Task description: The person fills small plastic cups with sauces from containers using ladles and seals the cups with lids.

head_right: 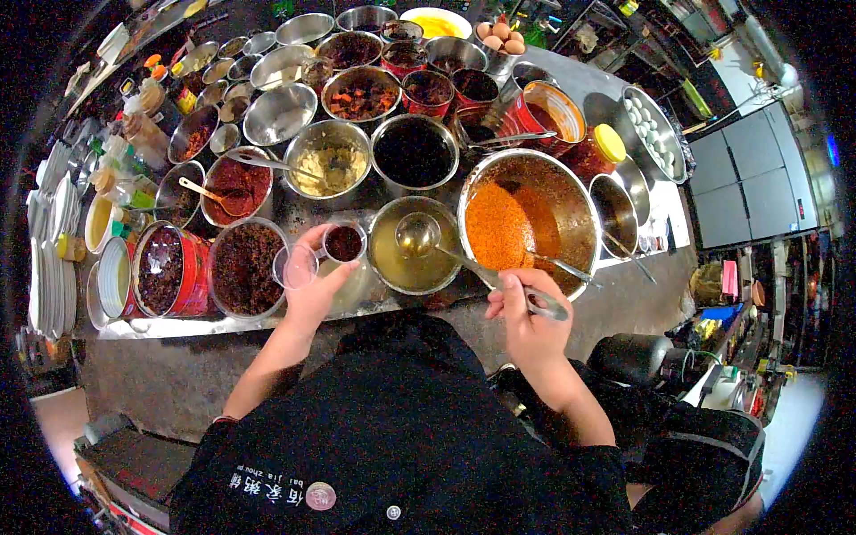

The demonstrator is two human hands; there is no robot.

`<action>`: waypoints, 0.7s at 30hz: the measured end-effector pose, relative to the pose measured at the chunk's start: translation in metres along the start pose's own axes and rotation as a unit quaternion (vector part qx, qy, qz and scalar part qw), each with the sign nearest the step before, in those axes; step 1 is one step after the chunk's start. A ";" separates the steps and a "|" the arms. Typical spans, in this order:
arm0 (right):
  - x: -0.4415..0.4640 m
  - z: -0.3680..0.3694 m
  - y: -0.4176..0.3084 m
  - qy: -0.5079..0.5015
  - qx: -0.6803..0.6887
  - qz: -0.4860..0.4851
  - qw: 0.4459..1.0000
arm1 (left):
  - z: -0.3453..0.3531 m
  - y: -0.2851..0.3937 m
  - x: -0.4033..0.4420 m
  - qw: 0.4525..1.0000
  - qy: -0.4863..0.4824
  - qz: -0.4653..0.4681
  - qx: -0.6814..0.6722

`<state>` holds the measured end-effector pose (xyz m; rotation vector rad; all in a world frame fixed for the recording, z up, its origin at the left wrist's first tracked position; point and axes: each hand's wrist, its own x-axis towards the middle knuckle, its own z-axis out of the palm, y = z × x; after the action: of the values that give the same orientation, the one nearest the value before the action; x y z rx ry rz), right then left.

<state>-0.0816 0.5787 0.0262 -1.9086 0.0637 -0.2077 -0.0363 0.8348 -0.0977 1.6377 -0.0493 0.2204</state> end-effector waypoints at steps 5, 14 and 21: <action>-0.002 -0.004 -0.028 0.008 0.008 -0.011 1.000 | 0.006 -0.005 -0.003 0.999 -0.029 0.017 0.024; -0.005 0.002 -0.036 -0.105 -0.130 -0.206 0.964 | 0.021 -0.002 -0.004 1.000 -0.028 -0.006 -0.004; -0.005 0.004 -0.032 -0.093 -0.100 -0.206 0.969 | 0.020 0.012 -0.001 0.999 -0.028 -0.023 -0.022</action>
<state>-0.0873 0.5941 0.0546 -2.1197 -0.4581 -0.3094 -0.0369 0.8138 -0.0870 1.5985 -0.0582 0.1378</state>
